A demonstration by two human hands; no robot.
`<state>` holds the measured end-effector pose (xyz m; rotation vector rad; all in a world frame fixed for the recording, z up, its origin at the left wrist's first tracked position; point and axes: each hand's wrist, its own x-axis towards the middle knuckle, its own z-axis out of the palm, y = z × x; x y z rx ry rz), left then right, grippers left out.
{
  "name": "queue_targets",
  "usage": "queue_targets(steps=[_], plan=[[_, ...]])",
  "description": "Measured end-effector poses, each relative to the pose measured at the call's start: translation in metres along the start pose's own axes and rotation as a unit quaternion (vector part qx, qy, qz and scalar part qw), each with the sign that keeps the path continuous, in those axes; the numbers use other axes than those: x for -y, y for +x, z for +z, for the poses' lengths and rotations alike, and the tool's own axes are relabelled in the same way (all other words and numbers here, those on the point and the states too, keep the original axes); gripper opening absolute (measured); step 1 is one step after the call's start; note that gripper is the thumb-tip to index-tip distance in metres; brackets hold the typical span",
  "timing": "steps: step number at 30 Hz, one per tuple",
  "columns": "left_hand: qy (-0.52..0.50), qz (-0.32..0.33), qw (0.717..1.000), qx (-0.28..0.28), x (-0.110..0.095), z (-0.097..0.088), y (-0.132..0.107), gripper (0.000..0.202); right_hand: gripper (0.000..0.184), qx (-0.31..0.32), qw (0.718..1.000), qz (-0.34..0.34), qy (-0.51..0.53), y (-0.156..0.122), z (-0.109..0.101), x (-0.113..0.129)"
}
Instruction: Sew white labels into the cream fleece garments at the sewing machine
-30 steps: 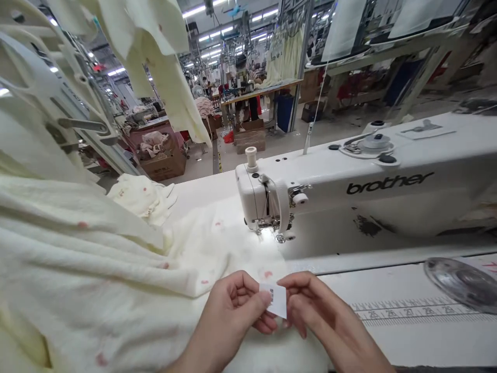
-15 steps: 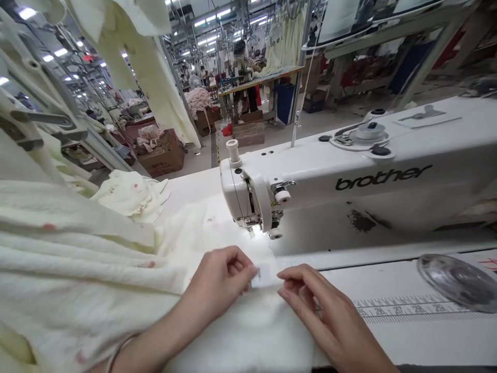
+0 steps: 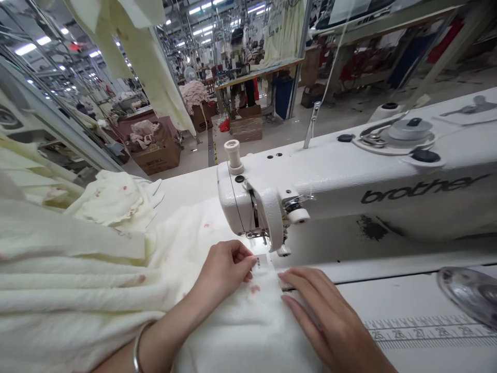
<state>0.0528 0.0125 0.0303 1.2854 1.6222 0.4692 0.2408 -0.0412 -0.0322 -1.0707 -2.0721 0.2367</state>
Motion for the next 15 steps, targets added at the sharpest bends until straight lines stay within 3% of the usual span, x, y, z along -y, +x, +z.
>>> queue_targets(steps=[8,15], plan=[[0.045,-0.004,0.999,-0.010,0.008,0.011,0.010,0.020,0.030,0.002,0.997,-0.042,-0.060,0.009,0.013,-0.012],[0.028,0.004,0.999,-0.015,0.014,0.013,0.013,0.012,0.032,0.015,0.997,-0.045,-0.064,0.006,0.014,-0.010]])
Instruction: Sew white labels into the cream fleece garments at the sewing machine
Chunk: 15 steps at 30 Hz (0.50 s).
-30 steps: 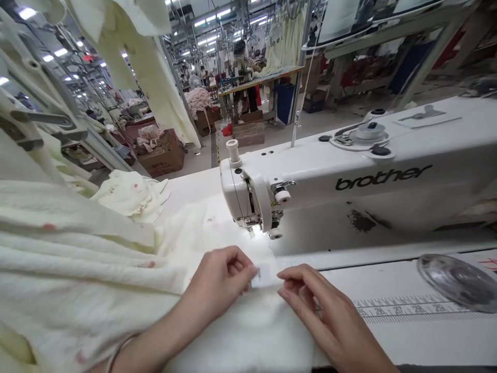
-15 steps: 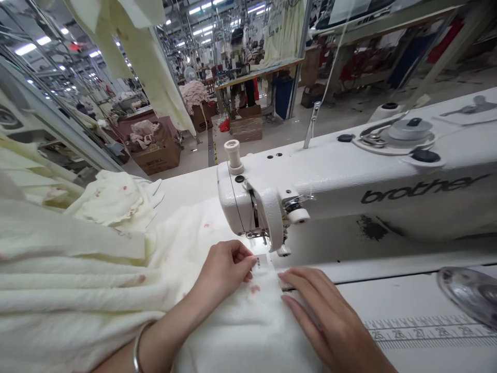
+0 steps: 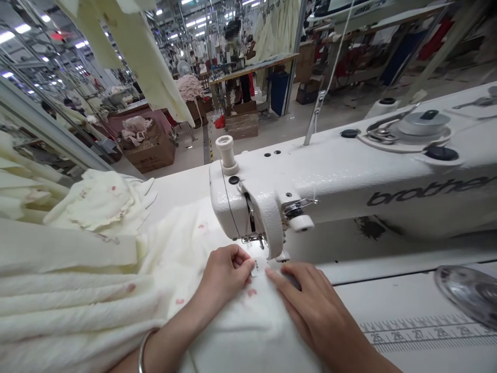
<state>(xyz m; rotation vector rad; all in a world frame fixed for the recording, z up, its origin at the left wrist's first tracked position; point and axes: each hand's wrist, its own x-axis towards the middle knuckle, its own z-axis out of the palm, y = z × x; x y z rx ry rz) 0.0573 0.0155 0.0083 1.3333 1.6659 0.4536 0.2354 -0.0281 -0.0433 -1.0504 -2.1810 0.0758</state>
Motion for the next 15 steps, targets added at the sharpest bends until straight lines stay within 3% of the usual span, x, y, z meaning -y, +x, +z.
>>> queue_targets(steps=[12,15], plan=[[0.003,-0.010,1.000,0.000,-0.0002,0.0008,0.0019,0.010,0.034,0.008,1.000,-0.007,-0.014,-0.0011,0.0012,-0.0001],[0.046,0.005,0.999,-0.006,-0.0014,0.0008,-0.0006,0.013,0.034,0.003,1.000,-0.008,-0.017,-0.0022,0.0030,0.0001]])
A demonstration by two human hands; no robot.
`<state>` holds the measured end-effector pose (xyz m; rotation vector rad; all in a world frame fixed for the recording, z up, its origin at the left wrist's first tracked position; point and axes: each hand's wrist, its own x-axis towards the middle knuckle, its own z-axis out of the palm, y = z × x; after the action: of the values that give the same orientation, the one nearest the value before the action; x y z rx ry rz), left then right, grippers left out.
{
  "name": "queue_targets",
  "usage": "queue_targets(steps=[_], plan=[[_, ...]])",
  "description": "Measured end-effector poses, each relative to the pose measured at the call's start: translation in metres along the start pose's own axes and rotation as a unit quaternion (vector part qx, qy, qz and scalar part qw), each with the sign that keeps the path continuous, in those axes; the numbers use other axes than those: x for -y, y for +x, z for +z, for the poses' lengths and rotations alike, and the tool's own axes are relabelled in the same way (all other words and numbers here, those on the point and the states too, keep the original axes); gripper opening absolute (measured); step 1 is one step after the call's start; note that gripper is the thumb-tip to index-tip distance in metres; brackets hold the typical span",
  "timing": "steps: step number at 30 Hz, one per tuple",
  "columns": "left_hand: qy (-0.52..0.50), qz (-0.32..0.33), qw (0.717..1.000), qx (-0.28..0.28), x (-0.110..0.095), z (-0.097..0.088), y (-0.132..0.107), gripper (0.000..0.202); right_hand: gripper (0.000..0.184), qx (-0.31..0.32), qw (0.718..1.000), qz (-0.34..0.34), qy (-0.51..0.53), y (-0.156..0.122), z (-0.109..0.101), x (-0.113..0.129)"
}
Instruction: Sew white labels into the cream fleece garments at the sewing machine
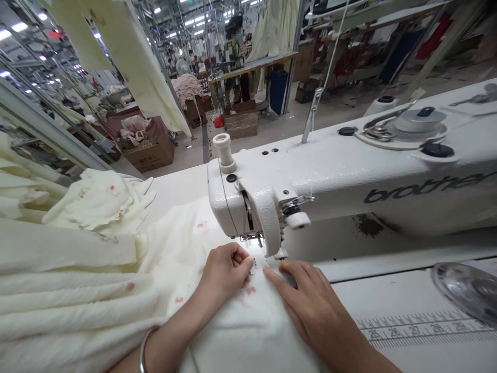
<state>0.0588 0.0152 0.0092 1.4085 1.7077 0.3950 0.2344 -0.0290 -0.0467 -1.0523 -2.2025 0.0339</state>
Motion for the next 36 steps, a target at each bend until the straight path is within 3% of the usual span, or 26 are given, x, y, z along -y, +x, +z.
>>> queue_targets(steps=[2,4,6,8,11,13,18,25,36], plan=[[0.064,0.033,0.997,-0.025,0.001,-0.002,-0.006,0.010,0.033,-0.004,1.000,-0.005,0.002,0.001,0.000,0.000],[0.148,0.119,0.979,-0.070,0.004,-0.006,-0.015,0.014,0.031,-0.005,1.000,-0.010,0.008,0.002,0.000,0.000],[0.229,0.242,0.938,-0.094,0.011,-0.011,-0.027,0.027,0.031,-0.006,1.000,-0.012,0.010,0.002,0.000,-0.001],[0.298,0.352,0.884,-0.072,0.019,-0.014,-0.037,0.033,0.033,-0.004,1.000,-0.010,0.003,0.002,0.000,-0.001],[0.374,0.438,0.817,-0.014,0.032,-0.015,-0.042,0.044,0.036,0.000,1.000,-0.006,-0.013,0.001,0.000,-0.002],[0.399,0.454,0.797,0.007,0.039,-0.014,-0.040,0.049,0.037,0.002,1.000,-0.005,-0.017,0.001,0.000,-0.003],[0.411,0.465,0.784,0.023,0.048,-0.015,-0.031,0.052,0.036,0.009,1.000,0.006,-0.002,0.002,-0.003,-0.003],[0.386,0.456,0.801,0.038,0.049,-0.018,-0.031,0.052,0.035,0.013,1.000,0.010,-0.001,0.000,-0.003,-0.002],[0.407,0.450,0.794,0.040,0.048,-0.018,-0.032,0.051,0.036,0.011,1.000,0.000,0.000,0.000,-0.002,-0.001]])
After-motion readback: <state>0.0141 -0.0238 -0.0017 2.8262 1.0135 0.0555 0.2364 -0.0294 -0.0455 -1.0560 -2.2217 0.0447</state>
